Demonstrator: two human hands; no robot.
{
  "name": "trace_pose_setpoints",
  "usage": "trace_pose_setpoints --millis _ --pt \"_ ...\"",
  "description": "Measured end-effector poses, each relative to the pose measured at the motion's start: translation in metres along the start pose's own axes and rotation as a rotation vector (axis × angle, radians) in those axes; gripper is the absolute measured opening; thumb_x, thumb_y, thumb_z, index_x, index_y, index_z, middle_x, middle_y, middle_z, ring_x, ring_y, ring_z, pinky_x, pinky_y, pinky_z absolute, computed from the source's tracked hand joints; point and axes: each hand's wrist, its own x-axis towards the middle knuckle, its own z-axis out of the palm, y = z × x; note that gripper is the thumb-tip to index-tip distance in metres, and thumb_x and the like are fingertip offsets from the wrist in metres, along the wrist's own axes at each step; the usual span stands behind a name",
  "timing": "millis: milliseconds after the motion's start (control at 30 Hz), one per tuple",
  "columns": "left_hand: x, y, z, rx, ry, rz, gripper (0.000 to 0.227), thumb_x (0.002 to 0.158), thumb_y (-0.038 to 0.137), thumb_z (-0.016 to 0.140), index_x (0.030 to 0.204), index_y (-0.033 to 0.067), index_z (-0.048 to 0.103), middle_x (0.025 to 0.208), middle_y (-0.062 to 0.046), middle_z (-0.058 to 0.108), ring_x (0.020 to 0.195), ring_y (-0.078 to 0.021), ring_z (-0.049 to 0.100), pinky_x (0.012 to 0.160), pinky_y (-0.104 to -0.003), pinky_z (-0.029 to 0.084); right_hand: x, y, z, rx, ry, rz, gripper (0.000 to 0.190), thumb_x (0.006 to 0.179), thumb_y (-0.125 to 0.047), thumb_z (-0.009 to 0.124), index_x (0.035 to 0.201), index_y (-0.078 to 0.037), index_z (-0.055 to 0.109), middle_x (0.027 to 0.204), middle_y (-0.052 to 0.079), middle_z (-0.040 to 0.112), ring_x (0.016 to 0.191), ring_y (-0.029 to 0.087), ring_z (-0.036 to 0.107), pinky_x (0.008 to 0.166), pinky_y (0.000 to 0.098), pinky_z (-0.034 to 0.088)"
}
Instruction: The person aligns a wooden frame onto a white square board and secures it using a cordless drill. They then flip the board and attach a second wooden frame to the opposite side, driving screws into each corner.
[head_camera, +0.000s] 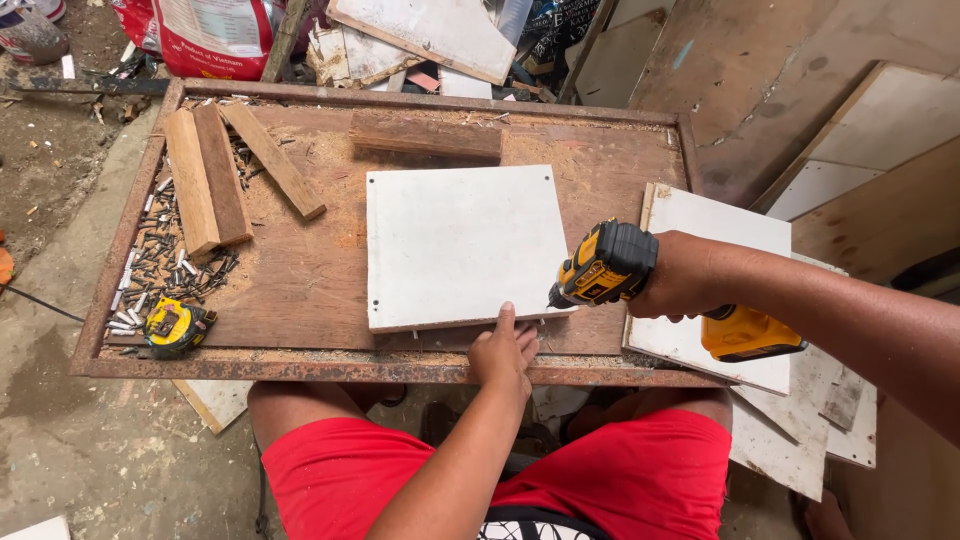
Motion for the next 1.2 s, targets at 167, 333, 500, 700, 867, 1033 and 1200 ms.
trace_pose_setpoints --millis 167,333,500,700,867,1033,1200 --pt "-0.002 0.002 0.001 0.024 0.006 0.008 0.065 0.097 0.041 0.073 0.129 -0.0045 0.039 0.124 -0.036 0.063 0.118 -0.0428 0.067 0.096 -0.05 0.056 0.007 0.0 0.0 0.008 -0.012 0.006 0.015 0.077 -0.008 0.073 0.091 -0.003 0.076 0.055 0.009 0.068 0.045 0.02 0.065 0.054 0.0312 0.056" --pt "-0.017 0.01 0.002 0.05 -0.015 0.006 0.063 0.098 0.041 0.071 0.127 -0.0065 0.041 0.128 -0.037 0.061 0.121 -0.0432 0.065 0.099 -0.05 0.055 0.0 -0.01 -0.006 -0.001 -0.025 0.018 0.018 0.077 -0.008 0.072 0.094 -0.002 0.075 0.058 0.011 0.068 0.047 0.021 0.066 0.056 0.0323 0.058" --pt "-0.012 0.006 0.002 0.048 -0.016 0.021 0.061 0.098 0.041 0.071 0.126 -0.0053 0.042 0.127 -0.036 0.061 0.121 -0.0424 0.065 0.098 -0.05 0.055 0.008 -0.008 -0.004 0.017 -0.039 0.032 0.021 0.077 -0.007 0.072 0.097 -0.002 0.075 0.061 0.012 0.069 0.049 0.021 0.067 0.058 0.0323 0.059" --pt "-0.024 0.012 0.003 0.047 -0.015 0.023 0.06 0.099 0.041 0.069 0.126 -0.0057 0.042 0.129 -0.037 0.06 0.123 -0.0433 0.063 0.1 -0.05 0.054 0.004 -0.009 -0.006 0.011 -0.044 0.029 0.019 0.077 -0.007 0.072 0.094 -0.001 0.075 0.059 0.011 0.068 0.048 0.02 0.066 0.056 0.0321 0.058" --pt "-0.023 0.011 0.002 0.1 -0.007 0.033 0.055 0.099 0.041 0.07 0.123 -0.0023 0.047 0.125 -0.034 0.064 0.118 -0.0393 0.067 0.094 -0.047 0.06 0.007 -0.002 -0.005 0.042 -0.05 0.018 0.018 0.077 -0.007 0.071 0.093 -0.001 0.075 0.059 0.011 0.067 0.048 0.02 0.065 0.057 0.0319 0.059" --pt "-0.021 0.009 0.001 0.084 -0.027 0.033 0.056 0.1 0.04 0.069 0.124 -0.0046 0.047 0.129 -0.037 0.06 0.122 -0.0422 0.063 0.099 -0.05 0.055 0.008 -0.003 -0.005 0.026 -0.048 0.008 0.014 0.076 -0.008 0.071 0.088 -0.001 0.075 0.057 0.011 0.067 0.046 0.02 0.065 0.055 0.0323 0.058" --pt "-0.035 0.016 0.004 0.06 -0.021 0.026 0.058 0.1 0.039 0.068 0.126 -0.0073 0.045 0.132 -0.04 0.058 0.125 -0.0452 0.06 0.103 -0.053 0.051 0.009 -0.005 -0.006 0.007 -0.047 0.005 0.013 0.077 -0.008 0.07 0.087 -0.001 0.075 0.056 0.011 0.067 0.047 0.02 0.065 0.057 0.0322 0.058"
